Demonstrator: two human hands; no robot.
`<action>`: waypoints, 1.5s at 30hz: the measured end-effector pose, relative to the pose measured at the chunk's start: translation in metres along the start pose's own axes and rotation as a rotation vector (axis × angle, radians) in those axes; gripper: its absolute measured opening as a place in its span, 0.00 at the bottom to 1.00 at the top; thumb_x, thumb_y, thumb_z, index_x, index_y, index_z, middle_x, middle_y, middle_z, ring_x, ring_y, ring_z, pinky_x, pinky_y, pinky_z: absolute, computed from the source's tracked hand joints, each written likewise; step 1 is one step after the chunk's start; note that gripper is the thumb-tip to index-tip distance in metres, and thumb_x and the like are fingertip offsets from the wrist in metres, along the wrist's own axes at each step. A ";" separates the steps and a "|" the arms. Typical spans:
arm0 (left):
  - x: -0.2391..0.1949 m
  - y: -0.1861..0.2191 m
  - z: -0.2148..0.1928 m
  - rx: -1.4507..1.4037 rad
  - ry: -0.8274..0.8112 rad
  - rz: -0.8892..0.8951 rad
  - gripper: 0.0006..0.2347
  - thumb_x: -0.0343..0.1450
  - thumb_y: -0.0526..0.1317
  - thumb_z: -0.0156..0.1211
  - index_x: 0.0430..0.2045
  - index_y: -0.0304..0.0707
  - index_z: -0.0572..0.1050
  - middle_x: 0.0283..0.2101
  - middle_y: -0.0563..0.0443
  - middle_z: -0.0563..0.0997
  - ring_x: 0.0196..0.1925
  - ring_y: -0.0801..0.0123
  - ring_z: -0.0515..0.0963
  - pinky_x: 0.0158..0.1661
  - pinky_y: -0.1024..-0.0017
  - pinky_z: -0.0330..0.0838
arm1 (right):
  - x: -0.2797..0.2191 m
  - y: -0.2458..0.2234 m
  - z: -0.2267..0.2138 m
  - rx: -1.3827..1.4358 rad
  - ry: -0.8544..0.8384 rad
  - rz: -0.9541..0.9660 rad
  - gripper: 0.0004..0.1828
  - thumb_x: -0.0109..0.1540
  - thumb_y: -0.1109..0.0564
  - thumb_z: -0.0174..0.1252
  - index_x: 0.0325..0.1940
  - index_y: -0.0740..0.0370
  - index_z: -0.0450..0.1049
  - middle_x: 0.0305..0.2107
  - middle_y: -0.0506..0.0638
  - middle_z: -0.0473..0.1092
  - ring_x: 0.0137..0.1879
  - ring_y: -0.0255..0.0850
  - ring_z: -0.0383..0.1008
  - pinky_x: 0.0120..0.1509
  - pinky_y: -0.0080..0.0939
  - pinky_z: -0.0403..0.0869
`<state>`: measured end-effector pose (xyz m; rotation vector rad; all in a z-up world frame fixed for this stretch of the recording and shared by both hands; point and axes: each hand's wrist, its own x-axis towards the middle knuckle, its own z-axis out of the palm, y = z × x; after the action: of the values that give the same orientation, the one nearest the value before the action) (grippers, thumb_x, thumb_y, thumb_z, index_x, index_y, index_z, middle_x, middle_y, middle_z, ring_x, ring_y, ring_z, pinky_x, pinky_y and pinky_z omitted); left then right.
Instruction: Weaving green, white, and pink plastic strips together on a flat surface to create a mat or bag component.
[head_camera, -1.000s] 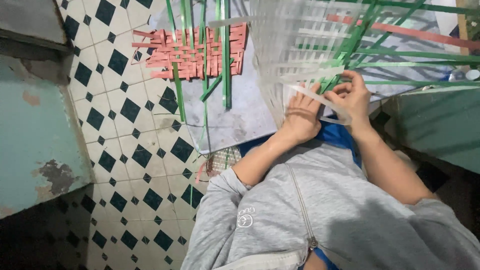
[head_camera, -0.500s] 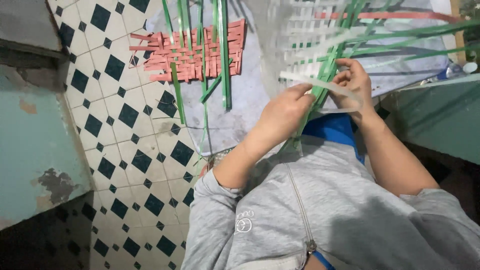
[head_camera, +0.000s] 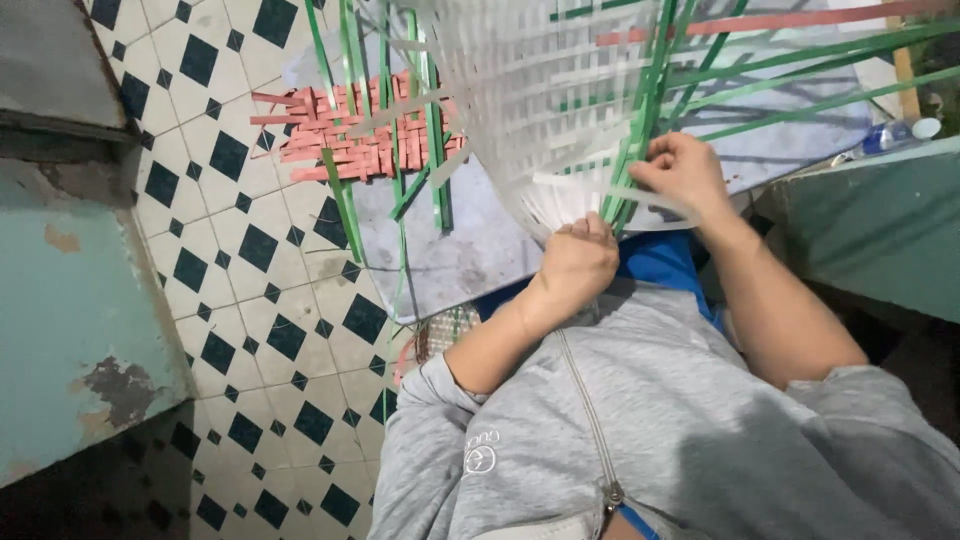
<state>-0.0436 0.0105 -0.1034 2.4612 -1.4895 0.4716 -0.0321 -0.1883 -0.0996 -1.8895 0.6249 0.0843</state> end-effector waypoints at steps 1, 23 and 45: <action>0.000 0.000 -0.003 0.052 0.005 -0.009 0.09 0.60 0.34 0.50 0.23 0.28 0.78 0.25 0.34 0.77 0.24 0.54 0.78 0.26 0.61 0.71 | 0.000 -0.009 -0.001 -0.037 -0.075 0.041 0.16 0.55 0.53 0.64 0.42 0.63 0.73 0.20 0.48 0.73 0.22 0.35 0.73 0.27 0.35 0.73; 0.016 -0.004 -0.071 -0.033 -0.073 -0.036 0.07 0.64 0.32 0.51 0.26 0.29 0.77 0.24 0.46 0.71 0.24 0.63 0.76 0.17 0.72 0.68 | -0.022 -0.007 0.015 0.009 -0.150 0.118 0.07 0.61 0.60 0.55 0.33 0.68 0.72 0.14 0.56 0.72 0.18 0.39 0.74 0.23 0.32 0.72; 0.015 0.020 -0.028 0.224 0.034 -0.146 0.03 0.62 0.31 0.53 0.19 0.38 0.74 0.19 0.54 0.68 0.17 0.70 0.73 0.17 0.76 0.68 | -0.020 0.022 0.020 0.055 -0.160 0.085 0.10 0.59 0.58 0.56 0.37 0.69 0.72 0.17 0.57 0.74 0.20 0.38 0.75 0.25 0.32 0.75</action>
<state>-0.0592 -0.0006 -0.0711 2.6923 -1.2946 0.6807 -0.0542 -0.1688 -0.1192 -1.7830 0.5922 0.2683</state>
